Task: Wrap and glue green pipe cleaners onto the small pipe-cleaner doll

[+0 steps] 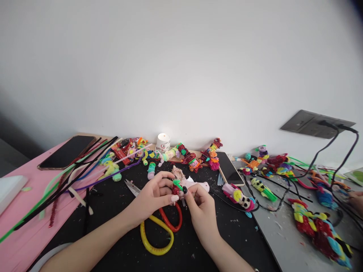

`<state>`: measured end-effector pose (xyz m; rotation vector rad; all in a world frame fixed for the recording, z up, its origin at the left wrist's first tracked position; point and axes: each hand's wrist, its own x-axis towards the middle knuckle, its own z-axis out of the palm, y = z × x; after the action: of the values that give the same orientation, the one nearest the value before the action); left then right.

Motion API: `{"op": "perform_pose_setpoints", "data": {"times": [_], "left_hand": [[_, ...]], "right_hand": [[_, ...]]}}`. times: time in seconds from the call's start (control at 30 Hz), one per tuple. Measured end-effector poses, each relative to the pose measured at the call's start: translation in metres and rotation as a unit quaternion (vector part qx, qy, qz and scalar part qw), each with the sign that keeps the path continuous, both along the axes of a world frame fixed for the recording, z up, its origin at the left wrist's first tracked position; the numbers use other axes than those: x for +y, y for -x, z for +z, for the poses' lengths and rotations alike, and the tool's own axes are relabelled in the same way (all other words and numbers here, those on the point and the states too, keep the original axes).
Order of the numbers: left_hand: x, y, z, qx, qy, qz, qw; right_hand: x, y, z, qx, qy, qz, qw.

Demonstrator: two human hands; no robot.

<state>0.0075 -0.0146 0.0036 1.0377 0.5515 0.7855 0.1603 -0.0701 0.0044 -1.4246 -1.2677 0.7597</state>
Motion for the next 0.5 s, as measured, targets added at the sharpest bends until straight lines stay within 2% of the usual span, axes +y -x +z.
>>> {"op": "perform_pose_setpoints", "data": {"times": [0.17,0.27,0.5], "left_hand": [[-0.0066,0.0005,0.0020,0.063,-0.085,0.060,0.993],[-0.0089,0.0017,0.0036,0.093,-0.103,0.084,0.987],[-0.0074,0.0022,0.0022,0.106,-0.109,0.069,0.986]], "right_hand": [[-0.0002,0.0008,-0.0003,-0.020,0.001,0.007,1.000],[-0.0002,0.0002,0.0007,-0.025,0.002,0.013,1.000],[0.0014,-0.0019,0.0002,-0.031,0.001,0.014,0.999]]}}
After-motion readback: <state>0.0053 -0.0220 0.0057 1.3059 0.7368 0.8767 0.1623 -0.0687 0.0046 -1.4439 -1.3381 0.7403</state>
